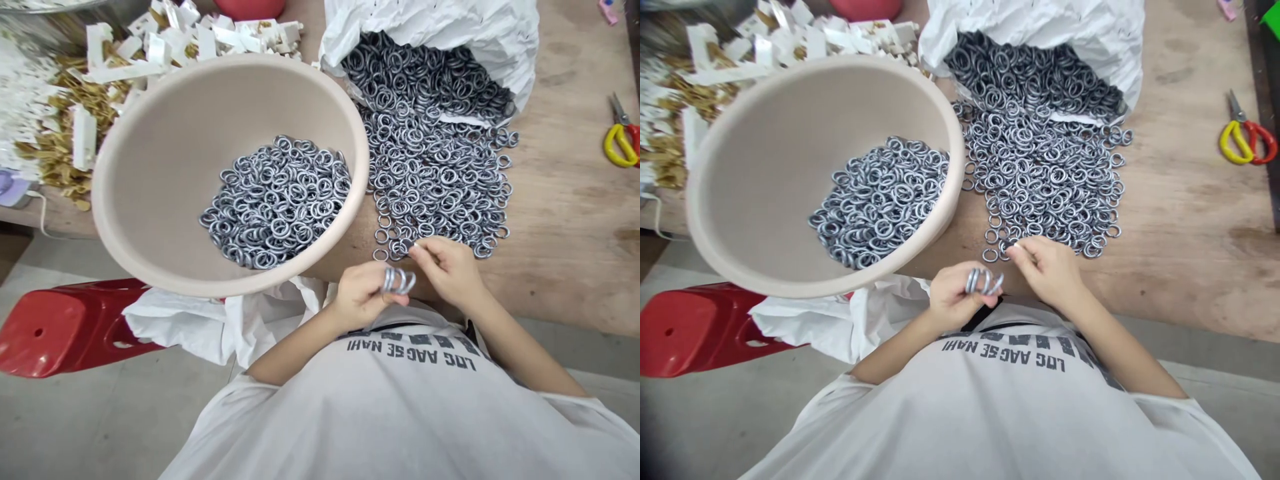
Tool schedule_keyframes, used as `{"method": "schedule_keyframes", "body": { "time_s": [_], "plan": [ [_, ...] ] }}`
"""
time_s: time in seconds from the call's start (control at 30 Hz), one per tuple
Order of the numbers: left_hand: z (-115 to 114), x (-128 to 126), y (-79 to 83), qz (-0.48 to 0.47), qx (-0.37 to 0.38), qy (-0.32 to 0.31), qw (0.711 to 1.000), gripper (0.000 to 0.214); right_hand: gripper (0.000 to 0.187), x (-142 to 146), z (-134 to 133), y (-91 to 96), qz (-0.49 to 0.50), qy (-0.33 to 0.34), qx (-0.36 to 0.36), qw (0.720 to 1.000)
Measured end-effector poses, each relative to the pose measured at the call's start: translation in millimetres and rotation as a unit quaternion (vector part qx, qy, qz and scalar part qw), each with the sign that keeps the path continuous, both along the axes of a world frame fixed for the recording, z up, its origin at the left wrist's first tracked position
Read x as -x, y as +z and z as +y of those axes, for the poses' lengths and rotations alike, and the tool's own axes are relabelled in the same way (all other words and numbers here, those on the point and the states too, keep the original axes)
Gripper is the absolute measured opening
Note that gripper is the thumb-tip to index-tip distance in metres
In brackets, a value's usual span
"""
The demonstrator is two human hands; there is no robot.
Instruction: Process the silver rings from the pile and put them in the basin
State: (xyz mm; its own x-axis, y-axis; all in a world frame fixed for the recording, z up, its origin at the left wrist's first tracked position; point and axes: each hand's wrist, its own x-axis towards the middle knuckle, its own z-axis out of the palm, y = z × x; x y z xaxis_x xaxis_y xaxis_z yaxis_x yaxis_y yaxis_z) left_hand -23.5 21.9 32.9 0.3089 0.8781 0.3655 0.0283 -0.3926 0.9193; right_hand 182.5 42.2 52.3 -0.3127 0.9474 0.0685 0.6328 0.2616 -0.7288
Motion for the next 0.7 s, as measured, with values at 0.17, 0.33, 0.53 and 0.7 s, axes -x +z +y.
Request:
{"method": "schedule_keyframes", "body": {
  "time_s": [0.17, 0.33, 0.53, 0.7],
  "plan": [
    [1, 9, -12.6, -0.105, 0.127, 0.111, 0.98, 0.018, 0.034, 1, 14, -6.6, -0.027, -0.043, -0.009, 0.999],
    [2, 15, -33.6, -0.153, 0.198, 0.173, 0.952, 0.025, 0.029, 27, 22, -1.8, -0.216, 0.027, -0.023, 0.976],
    [0, 18, -31.6, -0.087, 0.209, 0.201, 0.953, 0.029, 0.024, 54, 35, -4.6, -0.339, 0.067, -0.025, 0.938],
    [8, 21, -28.4, 0.072, 0.082, 0.231, 0.967, 0.023, 0.026, 49, 37, -7.9, -0.292, 0.038, -0.036, 0.955]
  ]
}}
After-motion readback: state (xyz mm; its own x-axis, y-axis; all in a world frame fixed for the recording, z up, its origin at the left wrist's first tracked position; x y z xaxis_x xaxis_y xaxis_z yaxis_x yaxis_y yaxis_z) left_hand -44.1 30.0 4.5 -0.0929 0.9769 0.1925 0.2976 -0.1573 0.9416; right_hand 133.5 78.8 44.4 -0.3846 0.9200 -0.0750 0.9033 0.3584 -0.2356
